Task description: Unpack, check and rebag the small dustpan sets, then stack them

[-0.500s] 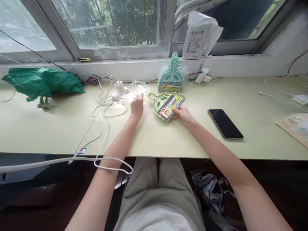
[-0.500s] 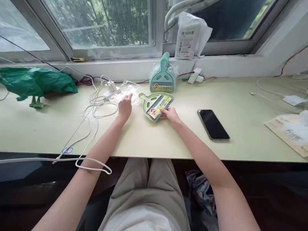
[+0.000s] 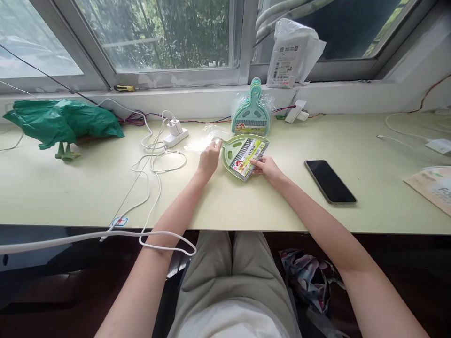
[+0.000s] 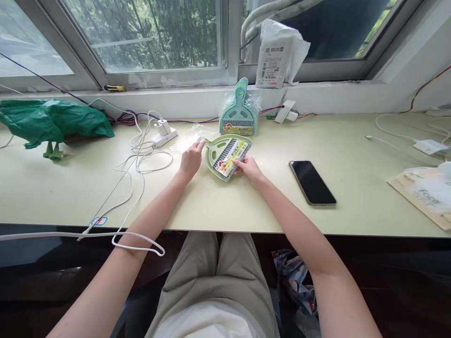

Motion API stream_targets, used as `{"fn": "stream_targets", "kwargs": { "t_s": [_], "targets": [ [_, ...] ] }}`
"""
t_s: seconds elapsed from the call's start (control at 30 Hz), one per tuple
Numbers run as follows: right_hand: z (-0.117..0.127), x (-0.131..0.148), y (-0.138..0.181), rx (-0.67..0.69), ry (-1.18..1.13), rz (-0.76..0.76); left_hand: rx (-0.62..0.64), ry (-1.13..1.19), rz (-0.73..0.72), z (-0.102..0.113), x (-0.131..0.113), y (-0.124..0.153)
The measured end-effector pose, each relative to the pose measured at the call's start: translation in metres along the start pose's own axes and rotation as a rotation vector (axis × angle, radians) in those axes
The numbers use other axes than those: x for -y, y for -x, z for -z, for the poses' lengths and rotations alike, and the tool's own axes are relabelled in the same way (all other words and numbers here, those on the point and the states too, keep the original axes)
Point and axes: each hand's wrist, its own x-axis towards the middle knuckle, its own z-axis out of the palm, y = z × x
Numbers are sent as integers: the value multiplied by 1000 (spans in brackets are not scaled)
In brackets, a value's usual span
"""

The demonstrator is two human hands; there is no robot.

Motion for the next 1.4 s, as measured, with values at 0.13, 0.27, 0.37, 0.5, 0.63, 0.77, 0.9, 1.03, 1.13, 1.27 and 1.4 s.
{"fn": "stream_targets", "kwargs": {
  "t_s": [0.13,0.27,0.37,0.5,0.63,0.77,0.9,1.03,1.13,1.27,1.4],
  "targets": [
    [0,-3,-2,-27,-23,14,-52,116,-116,-2,-5,3],
    [-2,-3,-1,29,-9,72,-105,172,-199,-2,-10,6],
    [-3,-1,1,82,24,110,-162,170,-181,-2,-7,4],
    [-4,0,2,78,56,111,-234,230,-144,-6,-4,2],
    [-4,-2,1,29,46,126,-237,372,-266,-12,-14,6],
    [-1,-3,-2,-44,-35,151,-382,543,-385,-13,-29,10],
    [3,-1,-5,-84,-111,168,-701,729,-27,-10,-29,6],
    [2,-1,-4,-63,-148,190,-673,1130,418,-3,-22,-3],
    [-1,0,-1,-41,-114,189,-345,1464,374,4,-20,-7],
    [-3,1,1,-23,-82,187,-75,1677,327,5,-23,-8],
    [-1,1,-1,-44,-85,176,79,1744,396,1,-20,-8]
  ]
}}
